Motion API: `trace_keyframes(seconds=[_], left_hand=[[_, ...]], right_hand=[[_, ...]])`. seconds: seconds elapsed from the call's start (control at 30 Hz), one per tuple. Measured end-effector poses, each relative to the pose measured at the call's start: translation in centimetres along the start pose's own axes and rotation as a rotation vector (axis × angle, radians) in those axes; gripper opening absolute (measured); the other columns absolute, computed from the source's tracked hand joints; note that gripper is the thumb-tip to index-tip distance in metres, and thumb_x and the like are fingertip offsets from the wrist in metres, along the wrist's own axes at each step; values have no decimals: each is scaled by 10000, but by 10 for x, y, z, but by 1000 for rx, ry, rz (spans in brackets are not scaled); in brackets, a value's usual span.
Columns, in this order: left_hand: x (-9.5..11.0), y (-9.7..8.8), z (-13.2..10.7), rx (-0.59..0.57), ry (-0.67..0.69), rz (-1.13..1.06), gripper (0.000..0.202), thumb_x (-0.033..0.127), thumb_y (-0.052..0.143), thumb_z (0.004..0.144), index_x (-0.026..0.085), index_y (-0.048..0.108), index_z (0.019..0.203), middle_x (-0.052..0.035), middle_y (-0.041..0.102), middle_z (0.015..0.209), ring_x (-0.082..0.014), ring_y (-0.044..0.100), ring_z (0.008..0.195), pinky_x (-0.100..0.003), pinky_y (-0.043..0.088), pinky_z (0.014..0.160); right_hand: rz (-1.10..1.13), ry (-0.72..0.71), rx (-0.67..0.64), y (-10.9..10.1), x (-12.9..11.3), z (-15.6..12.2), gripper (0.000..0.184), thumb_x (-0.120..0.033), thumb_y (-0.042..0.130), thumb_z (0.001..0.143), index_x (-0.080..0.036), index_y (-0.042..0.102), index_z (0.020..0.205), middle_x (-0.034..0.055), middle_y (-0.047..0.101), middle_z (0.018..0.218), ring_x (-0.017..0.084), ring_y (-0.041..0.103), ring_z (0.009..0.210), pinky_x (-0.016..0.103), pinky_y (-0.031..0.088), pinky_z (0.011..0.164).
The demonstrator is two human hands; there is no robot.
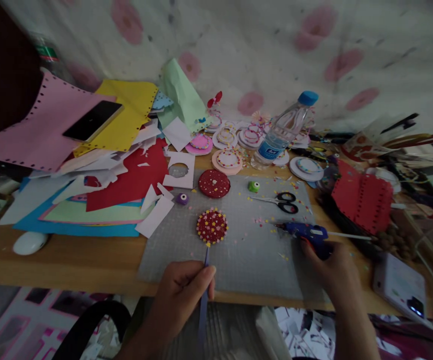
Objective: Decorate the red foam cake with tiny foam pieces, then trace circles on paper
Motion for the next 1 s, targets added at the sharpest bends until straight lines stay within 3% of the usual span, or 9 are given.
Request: trace_keyframes(seconds=[0.1,0.17,0.27,0.37,0.5,0.63,0.83,1.0], left_hand=[[6,2,1,-17,49,34,555,577,515,909,183,508,518,39,345,479,-95,316,454,-246,238,465],[12,4,1,-29,78,81,545,541,506,912,183,490,502,35,347,472,-99,335,467,-247,255,484],[20,7,1,-66,114,146,508,470,476,917,184,465,497,30,362,472,-99,360,479,-247,269,502],[24,11,-1,-117,150,191,472,419,446,914,185,445,503,38,344,467,-93,354,471,-242,276,500],[24,15,-6,-154,138,218,457,411,427,929,187,451,532,46,319,470,-91,342,465,-232,266,473],[24,17,-7,-181,108,209,448,414,432,935,189,457,549,43,337,469,-94,358,469,-228,272,467],[25,18,-6,-186,122,202,439,389,436,937,186,460,548,49,331,476,-87,346,473,-221,277,471],[24,17,-7,-178,111,205,449,410,444,929,189,447,538,47,327,470,-89,341,466,-225,268,459]], right_hand=[[154,36,102,-15,-17,-13,508,-617,698,604,-231,501,868,68,589,800,281,593,714,438,481,644],[391,-59,179,-25,-34,-27,531,-544,771,581,-241,481,908,35,594,839,237,597,738,390,489,673],[683,-193,137,-34,-63,-51,535,-349,846,556,-251,473,927,-15,603,845,175,598,741,308,487,683],[810,-279,94,-39,-87,-70,483,-240,829,602,-248,480,935,-20,618,852,146,596,731,248,473,624],[845,-337,70,-39,-101,-80,462,-175,810,640,-244,473,949,-31,601,811,121,560,649,209,424,524],[855,-329,106,-39,-102,-79,501,-175,826,607,-232,471,956,-18,584,834,143,584,720,233,451,585],[805,-259,63,-44,-102,-79,461,-348,871,607,-216,513,866,13,602,785,152,558,658,247,445,522],[748,-283,36,-48,-108,-79,438,-426,869,631,-211,519,781,-5,566,688,124,504,573,223,410,451]])
Point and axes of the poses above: each hand's wrist, its own z-axis towards the middle knuckle, its own y-axis out of the palm, x = y × z, the point moved 1 cm from there along z, towards the middle knuckle
